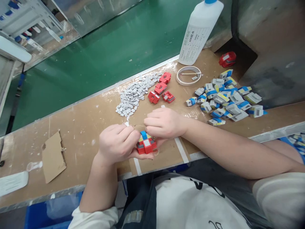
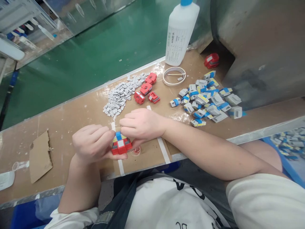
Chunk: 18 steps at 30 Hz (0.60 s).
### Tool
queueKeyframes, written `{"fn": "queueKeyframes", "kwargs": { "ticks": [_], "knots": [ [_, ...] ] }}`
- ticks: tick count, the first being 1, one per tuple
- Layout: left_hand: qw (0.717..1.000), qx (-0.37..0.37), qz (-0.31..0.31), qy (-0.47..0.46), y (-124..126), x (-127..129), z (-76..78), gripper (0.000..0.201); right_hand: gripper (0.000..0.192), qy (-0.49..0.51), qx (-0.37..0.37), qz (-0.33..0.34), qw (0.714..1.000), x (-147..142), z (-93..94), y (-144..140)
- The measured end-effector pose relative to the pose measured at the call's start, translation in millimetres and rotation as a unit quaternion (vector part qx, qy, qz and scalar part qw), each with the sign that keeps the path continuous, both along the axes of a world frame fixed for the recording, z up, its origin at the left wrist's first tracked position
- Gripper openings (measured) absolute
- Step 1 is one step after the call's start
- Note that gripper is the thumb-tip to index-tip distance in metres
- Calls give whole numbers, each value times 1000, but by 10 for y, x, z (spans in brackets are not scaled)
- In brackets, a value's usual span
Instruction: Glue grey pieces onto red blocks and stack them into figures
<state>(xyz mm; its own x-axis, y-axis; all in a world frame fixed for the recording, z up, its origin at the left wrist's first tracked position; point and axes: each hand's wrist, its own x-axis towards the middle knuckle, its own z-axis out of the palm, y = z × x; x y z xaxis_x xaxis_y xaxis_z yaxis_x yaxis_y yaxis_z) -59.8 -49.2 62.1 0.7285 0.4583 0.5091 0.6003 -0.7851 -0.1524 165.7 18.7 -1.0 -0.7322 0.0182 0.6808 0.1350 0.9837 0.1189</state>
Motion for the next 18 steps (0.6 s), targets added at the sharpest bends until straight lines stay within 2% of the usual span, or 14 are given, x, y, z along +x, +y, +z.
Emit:
{"fn": "queueKeyframes", "kwargs": {
  "ticks": [5,18],
  "knots": [
    [1000,1,5,5,3,-15,6,65,57,-2,-10,0,1000,-36,-46,10],
    [997,-52,-10,-49,78,-2,-82,66,62,-23,-39,5,999,-48,-109,24]
  ]
}}
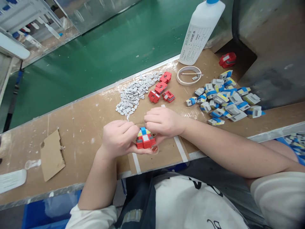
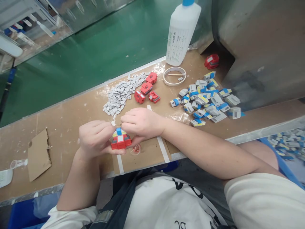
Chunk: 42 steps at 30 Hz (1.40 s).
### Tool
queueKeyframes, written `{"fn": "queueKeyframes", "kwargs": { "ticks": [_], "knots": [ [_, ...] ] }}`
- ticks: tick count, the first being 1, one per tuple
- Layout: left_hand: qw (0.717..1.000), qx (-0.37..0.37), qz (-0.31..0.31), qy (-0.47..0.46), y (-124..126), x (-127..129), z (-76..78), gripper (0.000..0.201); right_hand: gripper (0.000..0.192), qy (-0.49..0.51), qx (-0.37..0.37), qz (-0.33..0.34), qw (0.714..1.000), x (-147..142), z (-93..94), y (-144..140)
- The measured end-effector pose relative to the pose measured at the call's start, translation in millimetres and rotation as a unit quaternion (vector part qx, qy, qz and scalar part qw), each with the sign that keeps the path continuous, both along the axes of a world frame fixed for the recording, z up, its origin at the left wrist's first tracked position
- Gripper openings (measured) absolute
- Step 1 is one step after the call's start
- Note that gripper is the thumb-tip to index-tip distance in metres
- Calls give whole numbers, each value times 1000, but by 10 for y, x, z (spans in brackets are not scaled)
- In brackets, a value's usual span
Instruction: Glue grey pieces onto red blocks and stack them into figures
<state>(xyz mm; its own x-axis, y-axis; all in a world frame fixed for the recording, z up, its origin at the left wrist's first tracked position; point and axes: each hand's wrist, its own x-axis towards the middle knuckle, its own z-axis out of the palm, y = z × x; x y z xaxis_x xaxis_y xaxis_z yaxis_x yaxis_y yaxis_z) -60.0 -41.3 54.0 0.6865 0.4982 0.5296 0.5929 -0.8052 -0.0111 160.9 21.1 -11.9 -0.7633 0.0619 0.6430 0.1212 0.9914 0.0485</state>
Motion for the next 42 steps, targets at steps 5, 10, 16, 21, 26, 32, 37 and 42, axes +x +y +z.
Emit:
{"fn": "queueKeyframes", "kwargs": {
  "ticks": [5,10,16,21,26,32,37,42],
  "knots": [
    [1000,5,7,10,0,-13,-36,66,63,6,-8,5,1000,6,-14,23],
    [998,37,21,47,13,-13,-79,66,65,-29,-60,-25,997,-4,-35,31],
    [999,26,16,42,27,-14,-97,65,62,-76,-112,-27,990,-2,-13,-3],
    [1000,2,2,23,32,4,-74,63,58,-96,-131,-22,986,4,-3,-23],
    [1000,-19,-6,10,32,16,-70,62,58,-110,-147,-17,983,9,-20,-29],
    [1000,-22,-9,5,31,0,-101,63,56,-106,-151,-7,983,24,-35,-28],
    [1000,-20,-7,10,28,-9,-104,64,57,-96,-143,-5,985,18,-33,-27],
    [1000,2,0,19,35,2,-97,66,62,-100,-129,-16,986,20,2,-23]
  ]
}}
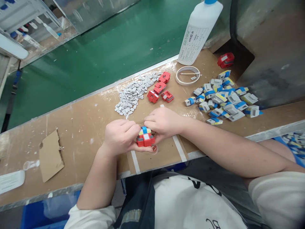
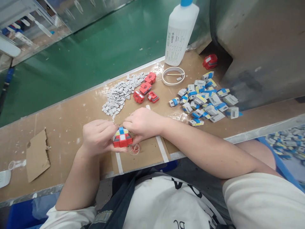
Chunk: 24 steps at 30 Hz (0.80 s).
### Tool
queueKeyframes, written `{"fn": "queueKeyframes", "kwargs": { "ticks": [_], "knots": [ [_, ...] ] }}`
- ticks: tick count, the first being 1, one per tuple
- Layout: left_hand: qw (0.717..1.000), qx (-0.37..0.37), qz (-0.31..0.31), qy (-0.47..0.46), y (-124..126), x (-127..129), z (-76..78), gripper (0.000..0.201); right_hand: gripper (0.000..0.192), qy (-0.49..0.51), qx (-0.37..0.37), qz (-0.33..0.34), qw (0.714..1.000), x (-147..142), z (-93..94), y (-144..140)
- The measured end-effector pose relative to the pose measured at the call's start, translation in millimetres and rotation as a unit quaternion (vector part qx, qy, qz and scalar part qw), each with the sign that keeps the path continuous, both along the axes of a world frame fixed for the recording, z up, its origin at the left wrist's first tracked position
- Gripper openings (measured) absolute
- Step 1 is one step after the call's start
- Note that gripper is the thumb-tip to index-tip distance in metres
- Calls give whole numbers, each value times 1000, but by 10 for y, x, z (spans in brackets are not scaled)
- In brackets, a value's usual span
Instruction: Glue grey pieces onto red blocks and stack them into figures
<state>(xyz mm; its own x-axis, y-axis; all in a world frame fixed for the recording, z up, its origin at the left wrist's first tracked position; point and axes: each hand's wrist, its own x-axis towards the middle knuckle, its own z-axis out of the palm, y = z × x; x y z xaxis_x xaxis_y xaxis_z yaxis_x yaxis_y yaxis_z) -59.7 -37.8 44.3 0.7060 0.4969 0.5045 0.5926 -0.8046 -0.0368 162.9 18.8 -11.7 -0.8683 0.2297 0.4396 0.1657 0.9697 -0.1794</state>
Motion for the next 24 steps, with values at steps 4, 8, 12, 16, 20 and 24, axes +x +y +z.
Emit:
{"fn": "queueKeyframes", "kwargs": {
  "ticks": [4,8,12,16,20,24],
  "knots": [
    [1000,-5,7,9,9,7,-5,66,64,-13,18,-26,999,12,14,-8],
    [1000,-12,10,6,11,4,-4,66,61,-22,24,-35,999,16,14,-18],
    [1000,-20,11,11,10,-1,2,65,58,-25,24,-42,999,15,26,-26],
    [999,-32,14,11,13,-3,-11,65,59,-35,27,-48,998,14,40,-30],
    [999,-36,13,3,18,4,-25,65,59,-34,30,-49,998,6,37,-32],
    [999,-35,9,-3,10,14,-10,64,60,-16,30,-39,999,6,29,-32]
  ]
}}
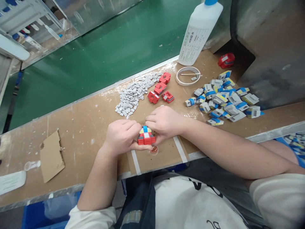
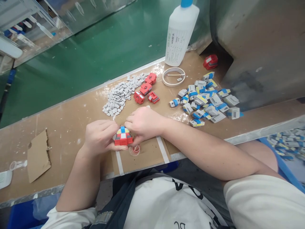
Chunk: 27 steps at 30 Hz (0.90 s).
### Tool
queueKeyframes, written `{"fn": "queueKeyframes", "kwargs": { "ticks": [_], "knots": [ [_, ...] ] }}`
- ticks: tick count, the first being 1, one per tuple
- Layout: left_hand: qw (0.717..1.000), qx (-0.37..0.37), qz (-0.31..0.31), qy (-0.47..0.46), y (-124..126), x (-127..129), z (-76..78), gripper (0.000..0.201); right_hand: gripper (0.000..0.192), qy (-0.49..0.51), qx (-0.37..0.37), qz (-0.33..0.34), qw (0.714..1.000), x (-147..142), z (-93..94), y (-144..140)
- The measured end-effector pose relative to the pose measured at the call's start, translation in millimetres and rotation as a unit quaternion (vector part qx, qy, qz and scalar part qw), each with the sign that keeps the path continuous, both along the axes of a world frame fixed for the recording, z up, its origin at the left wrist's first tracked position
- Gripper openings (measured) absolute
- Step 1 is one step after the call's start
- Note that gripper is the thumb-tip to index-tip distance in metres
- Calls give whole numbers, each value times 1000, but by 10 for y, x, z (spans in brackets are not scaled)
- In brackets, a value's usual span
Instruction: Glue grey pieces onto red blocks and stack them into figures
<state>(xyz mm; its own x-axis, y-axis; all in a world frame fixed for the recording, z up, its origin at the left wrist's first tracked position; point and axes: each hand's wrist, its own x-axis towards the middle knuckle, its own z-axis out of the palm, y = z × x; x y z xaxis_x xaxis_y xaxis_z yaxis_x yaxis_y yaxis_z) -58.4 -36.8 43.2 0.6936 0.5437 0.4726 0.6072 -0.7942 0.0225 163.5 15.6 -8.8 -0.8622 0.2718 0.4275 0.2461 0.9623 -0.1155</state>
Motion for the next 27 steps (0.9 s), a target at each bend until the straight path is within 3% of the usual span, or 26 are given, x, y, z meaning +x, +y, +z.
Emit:
{"fn": "queueKeyframes", "kwargs": {
  "ticks": [27],
  "knots": [
    [1000,1,-4,14,-18,6,25,66,56,12,0,21,1000,22,-2,15]
  ]
}}
